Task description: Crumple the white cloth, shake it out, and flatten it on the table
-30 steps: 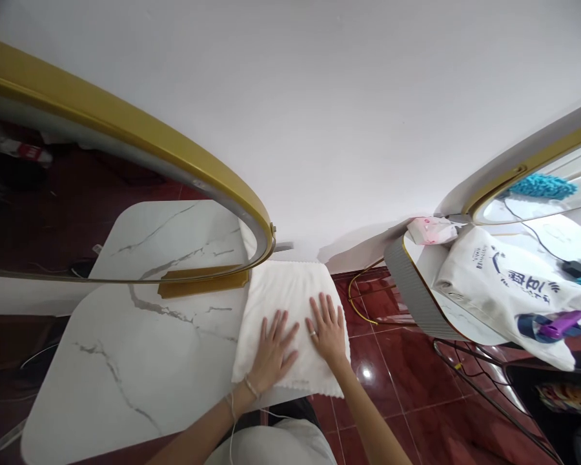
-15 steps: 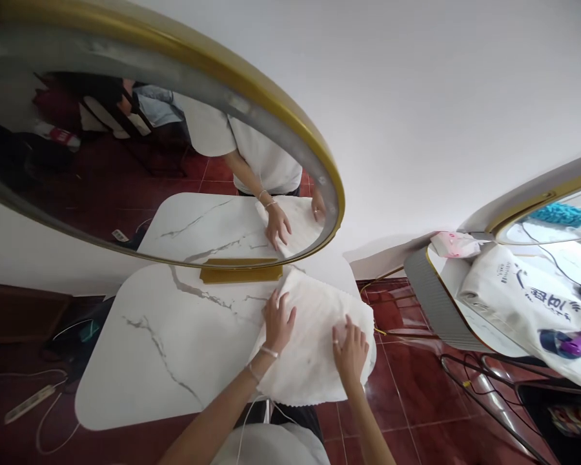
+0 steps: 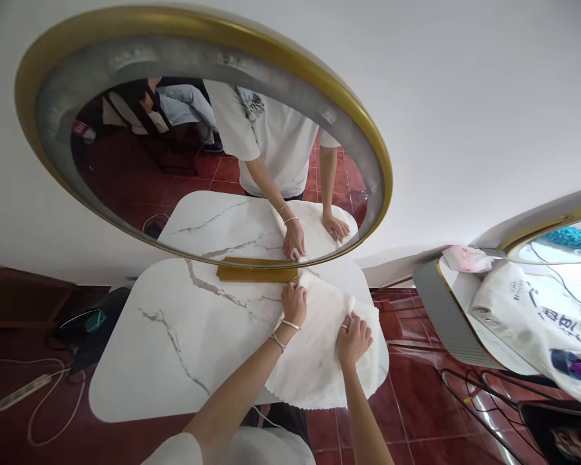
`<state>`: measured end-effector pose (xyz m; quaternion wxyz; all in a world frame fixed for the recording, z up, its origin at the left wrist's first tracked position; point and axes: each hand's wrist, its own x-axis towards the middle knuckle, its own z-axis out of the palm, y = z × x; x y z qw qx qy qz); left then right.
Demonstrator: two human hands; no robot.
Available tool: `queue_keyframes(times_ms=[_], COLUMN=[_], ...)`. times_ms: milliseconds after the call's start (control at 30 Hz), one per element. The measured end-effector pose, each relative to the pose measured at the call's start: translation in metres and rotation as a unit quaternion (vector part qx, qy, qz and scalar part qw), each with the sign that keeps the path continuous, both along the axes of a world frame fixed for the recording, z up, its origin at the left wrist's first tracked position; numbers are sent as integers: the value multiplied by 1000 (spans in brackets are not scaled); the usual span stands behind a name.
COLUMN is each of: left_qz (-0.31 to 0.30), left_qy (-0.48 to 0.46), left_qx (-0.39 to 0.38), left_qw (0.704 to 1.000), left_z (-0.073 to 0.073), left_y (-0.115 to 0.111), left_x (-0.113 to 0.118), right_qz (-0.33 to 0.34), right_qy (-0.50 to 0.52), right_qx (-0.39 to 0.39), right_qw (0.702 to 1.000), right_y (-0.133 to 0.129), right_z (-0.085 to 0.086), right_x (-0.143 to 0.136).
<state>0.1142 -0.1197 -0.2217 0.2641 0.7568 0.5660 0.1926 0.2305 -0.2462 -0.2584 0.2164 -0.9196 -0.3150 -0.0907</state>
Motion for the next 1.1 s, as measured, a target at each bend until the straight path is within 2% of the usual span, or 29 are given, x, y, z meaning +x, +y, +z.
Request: queue_keyframes(times_ms=[100,167,267,367,400,467,533,567,767,967,1100], left_qz=[-22,-28,10,60,45,-24,-92,-104,-62,-30,-1], left_qy=[-33,-52,-61,-32,-12,36,75,89,116,121,133], left_qx=[16,37,66,103,121,157,173,173,152,152,154], left_qw=[999,998,996,992,992,987,978,975,980,980,979], left_z=[-4,-5,-7,-12,-14,-18,-19,-19,-15,-16,-16], left_y=[3,5,3,-3,-5,-8,-8,-6,7,24,32], left_x=[-2,-12,-37,-59,-64,-72,-77,-80,-110,-150,-185], right_qz=[1,5,29,104,137,195,231,243,292,340,372], right_qy=[-5,-4,-1,-6,-9,-13,-12,-10,-16,-9,17], right_qx=[3,6,15,27,29,27,26,27,46,71,84], right_qw=[1000,1000,999,994,990,980,973,970,955,938,924], right_y=[-1,1,11,31,39,55,68,73,92,116,131], right_z=[0,0,-1,0,0,1,2,2,0,1,2], right_x=[1,-2,-15,-37,-45,-62,-76,-82,-112,-149,-181])
